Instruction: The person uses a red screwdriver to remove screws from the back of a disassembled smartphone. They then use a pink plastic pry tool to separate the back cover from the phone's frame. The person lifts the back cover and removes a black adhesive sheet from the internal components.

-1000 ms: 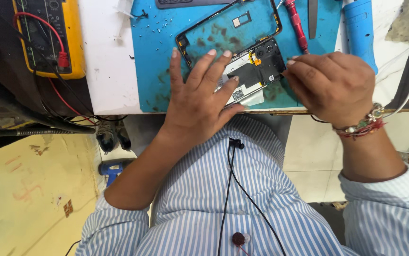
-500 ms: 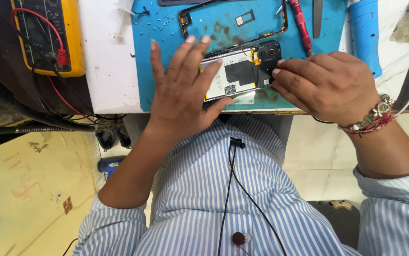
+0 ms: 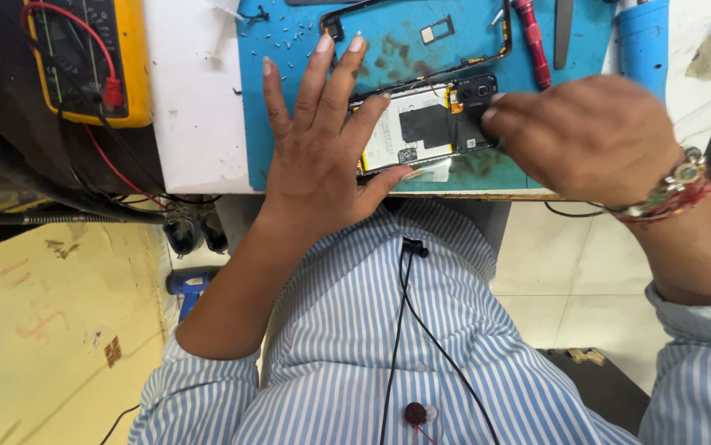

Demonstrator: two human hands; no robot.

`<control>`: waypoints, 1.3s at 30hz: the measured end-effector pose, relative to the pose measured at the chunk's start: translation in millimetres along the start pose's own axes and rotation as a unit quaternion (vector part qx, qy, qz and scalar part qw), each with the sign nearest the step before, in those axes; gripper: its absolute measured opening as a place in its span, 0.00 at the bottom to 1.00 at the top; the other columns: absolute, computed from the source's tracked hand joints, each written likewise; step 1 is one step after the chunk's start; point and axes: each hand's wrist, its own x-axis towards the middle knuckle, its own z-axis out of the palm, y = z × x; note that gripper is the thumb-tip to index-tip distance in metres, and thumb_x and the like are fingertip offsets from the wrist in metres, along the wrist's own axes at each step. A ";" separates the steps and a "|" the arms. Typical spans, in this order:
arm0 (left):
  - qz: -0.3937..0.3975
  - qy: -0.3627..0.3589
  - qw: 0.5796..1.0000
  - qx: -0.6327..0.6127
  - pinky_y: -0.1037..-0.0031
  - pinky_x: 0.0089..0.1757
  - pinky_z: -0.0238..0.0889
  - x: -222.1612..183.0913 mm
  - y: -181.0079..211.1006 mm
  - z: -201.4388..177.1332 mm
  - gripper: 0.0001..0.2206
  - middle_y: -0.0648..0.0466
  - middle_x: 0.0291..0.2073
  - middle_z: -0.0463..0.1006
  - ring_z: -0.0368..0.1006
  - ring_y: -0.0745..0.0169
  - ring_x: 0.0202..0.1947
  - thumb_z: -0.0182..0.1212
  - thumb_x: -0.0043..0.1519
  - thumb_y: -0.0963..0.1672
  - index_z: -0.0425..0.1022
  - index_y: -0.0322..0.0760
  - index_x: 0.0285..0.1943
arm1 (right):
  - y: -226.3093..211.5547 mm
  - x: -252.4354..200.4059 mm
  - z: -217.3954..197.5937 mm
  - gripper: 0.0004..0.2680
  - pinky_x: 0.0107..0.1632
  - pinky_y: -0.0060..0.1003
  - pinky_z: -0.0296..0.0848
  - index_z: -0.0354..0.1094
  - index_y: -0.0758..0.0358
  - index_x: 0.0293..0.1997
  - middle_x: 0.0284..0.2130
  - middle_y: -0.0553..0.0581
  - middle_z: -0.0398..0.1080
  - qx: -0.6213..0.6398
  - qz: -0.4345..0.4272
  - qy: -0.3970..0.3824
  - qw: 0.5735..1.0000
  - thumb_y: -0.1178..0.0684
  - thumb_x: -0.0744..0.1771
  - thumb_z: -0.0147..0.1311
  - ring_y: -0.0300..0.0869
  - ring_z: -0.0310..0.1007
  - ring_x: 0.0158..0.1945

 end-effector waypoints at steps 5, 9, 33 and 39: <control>-0.005 0.003 1.000 -0.004 0.33 0.70 0.18 -0.2 0.0 1.5 0.32 0.40 0.79 0.49 0.37 0.41 0.80 0.73 0.62 0.60 0.77 0.36 0.65 | -1.3 10.9 -4.3 0.14 0.26 0.38 0.68 0.73 0.64 0.51 0.27 0.53 0.74 0.294 0.253 -0.072 0.919 0.54 0.62 0.65 0.43 0.70 0.21; -0.003 0.006 1.000 0.000 0.34 0.70 0.18 -1.4 1.4 1.7 0.32 0.40 0.79 0.49 0.37 0.41 0.80 0.72 0.63 0.60 0.77 0.36 0.66 | 0.8 17.7 3.1 0.12 0.27 0.38 0.69 0.73 0.62 0.49 0.21 0.51 0.71 0.305 0.241 -0.096 0.916 0.51 0.63 0.65 0.42 0.73 0.22; -0.005 0.016 1.000 0.002 0.33 0.70 0.19 -3.1 1.1 4.9 0.31 0.40 0.79 0.51 0.39 0.41 0.80 0.68 0.65 0.60 0.77 0.35 0.66 | -51.9 47.4 25.7 0.14 0.52 0.48 0.66 0.61 0.65 0.50 0.48 0.60 0.66 0.150 0.274 0.095 0.945 0.63 0.62 0.58 0.55 0.66 0.53; -0.008 0.015 1.000 0.003 0.32 0.69 0.18 -2.7 1.0 3.0 0.31 0.40 0.79 0.49 0.39 0.40 0.80 0.67 0.65 0.60 0.77 0.36 0.66 | -60.7 54.9 36.8 0.14 0.54 0.47 0.62 0.60 0.65 0.49 0.53 0.62 0.64 0.120 0.289 0.086 0.946 0.65 0.61 0.55 0.54 0.62 0.54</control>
